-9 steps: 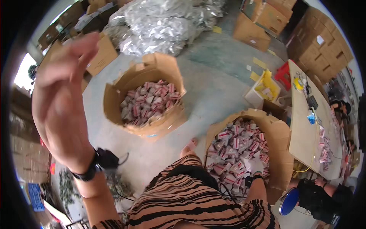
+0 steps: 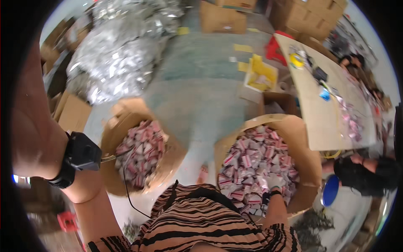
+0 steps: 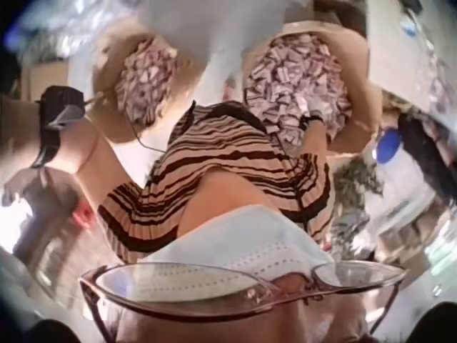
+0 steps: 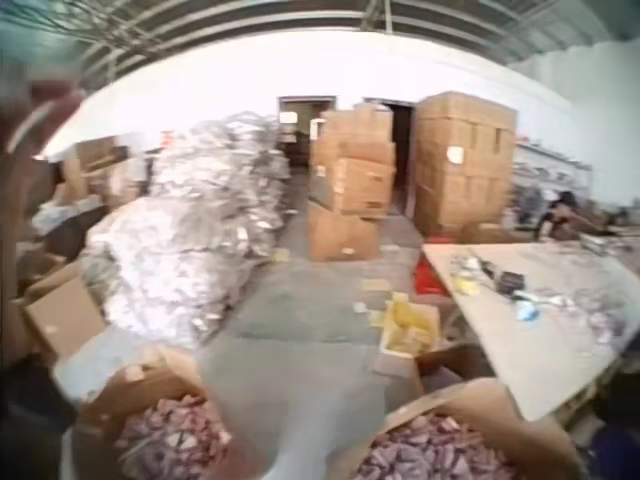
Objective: Heat-sealing small triangular plastic packages and dumping a large box of the packages onto a table for sorting.
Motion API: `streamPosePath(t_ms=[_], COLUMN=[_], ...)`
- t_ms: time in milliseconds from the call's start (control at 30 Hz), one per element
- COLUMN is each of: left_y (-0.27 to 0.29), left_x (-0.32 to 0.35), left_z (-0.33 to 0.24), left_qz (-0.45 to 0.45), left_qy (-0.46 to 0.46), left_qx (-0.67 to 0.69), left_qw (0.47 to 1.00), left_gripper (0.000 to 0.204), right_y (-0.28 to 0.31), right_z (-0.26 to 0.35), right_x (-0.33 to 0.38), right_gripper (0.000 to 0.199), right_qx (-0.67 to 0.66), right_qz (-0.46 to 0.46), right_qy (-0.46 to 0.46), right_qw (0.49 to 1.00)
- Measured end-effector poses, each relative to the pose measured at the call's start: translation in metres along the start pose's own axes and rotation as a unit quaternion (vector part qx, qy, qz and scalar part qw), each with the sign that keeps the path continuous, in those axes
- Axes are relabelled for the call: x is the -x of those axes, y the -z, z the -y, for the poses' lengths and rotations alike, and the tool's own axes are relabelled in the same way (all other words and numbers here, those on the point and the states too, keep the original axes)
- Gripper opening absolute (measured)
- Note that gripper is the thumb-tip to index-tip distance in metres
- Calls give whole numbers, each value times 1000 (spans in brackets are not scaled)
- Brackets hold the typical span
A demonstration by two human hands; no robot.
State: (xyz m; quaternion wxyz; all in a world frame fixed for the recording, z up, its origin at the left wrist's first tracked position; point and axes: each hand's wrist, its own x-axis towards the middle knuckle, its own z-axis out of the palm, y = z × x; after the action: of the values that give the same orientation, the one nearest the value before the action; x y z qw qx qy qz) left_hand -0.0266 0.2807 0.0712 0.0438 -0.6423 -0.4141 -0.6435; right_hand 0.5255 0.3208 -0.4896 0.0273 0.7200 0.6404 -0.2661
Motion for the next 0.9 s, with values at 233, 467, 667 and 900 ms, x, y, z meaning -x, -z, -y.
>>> streamPosePath(t_ms=[233,467,667,900], left_y=[-134,-296,-378,-409], left_x=[70,137,80,20], left_z=[195,329,431,577], left_qz=[289,565,666,623], left_qy=[128,-66,-129,-52], left_qx=[5,21,63,108], left_qw=[949,822,732,773], left_gripper=[24,72,79,69], right_y=[70,157,152,188], right_z=[141,331,419,513], right_x=[5,-99,-272,-411], right_gripper=[49,41,50,62], right_qx=[-207,-440,-447,-427], right_qz=[-141,-55,-134,-21], right_qy=[-83,38,43,51], right_qw=[965,896,883,902])
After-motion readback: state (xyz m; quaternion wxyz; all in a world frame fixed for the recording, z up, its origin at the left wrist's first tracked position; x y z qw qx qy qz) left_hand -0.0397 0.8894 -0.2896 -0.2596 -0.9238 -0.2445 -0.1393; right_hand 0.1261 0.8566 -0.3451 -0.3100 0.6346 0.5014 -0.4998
